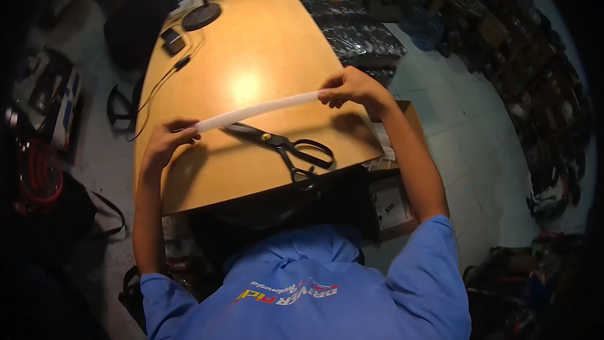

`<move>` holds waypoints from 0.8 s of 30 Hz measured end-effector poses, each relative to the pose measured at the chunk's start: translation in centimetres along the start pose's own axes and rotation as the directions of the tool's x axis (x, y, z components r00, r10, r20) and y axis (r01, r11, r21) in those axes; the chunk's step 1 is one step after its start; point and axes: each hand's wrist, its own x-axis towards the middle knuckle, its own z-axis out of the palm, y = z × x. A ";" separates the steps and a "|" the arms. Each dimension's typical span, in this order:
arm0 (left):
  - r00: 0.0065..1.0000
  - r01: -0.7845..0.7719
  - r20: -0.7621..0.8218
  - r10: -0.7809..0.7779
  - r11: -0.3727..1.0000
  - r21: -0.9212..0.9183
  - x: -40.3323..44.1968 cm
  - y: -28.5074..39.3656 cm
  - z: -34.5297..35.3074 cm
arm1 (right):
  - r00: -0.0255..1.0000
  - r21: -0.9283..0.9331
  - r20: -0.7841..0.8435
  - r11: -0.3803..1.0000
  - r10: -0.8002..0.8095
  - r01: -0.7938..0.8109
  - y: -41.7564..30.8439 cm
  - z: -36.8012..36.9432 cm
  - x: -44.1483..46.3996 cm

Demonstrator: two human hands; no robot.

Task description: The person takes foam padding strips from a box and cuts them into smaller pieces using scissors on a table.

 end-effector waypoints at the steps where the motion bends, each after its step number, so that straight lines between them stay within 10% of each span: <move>1: 1.000 -0.023 -0.002 0.023 1.000 0.020 0.4 0.1 0.4 | 0.999 0.022 -0.046 1.000 -0.020 0.021 -0.1 -0.6 -1.0; 7: 0.972 -0.184 0.158 0.175 0.982 0.047 3.5 3.8 9.0 | 0.892 -0.026 -0.438 0.993 -0.117 0.117 0.8 -5.8 -15.0; 13: 0.927 -0.283 0.321 0.191 0.920 0.269 4.2 6.7 18.2 | 0.558 0.048 -0.806 0.961 0.198 -0.271 5.4 -7.6 -36.5; 24: 0.894 -0.320 0.442 0.065 0.783 0.533 8.9 5.1 25.7 | 0.121 0.538 -0.706 0.639 0.698 -0.550 30.1 -1.7 -46.0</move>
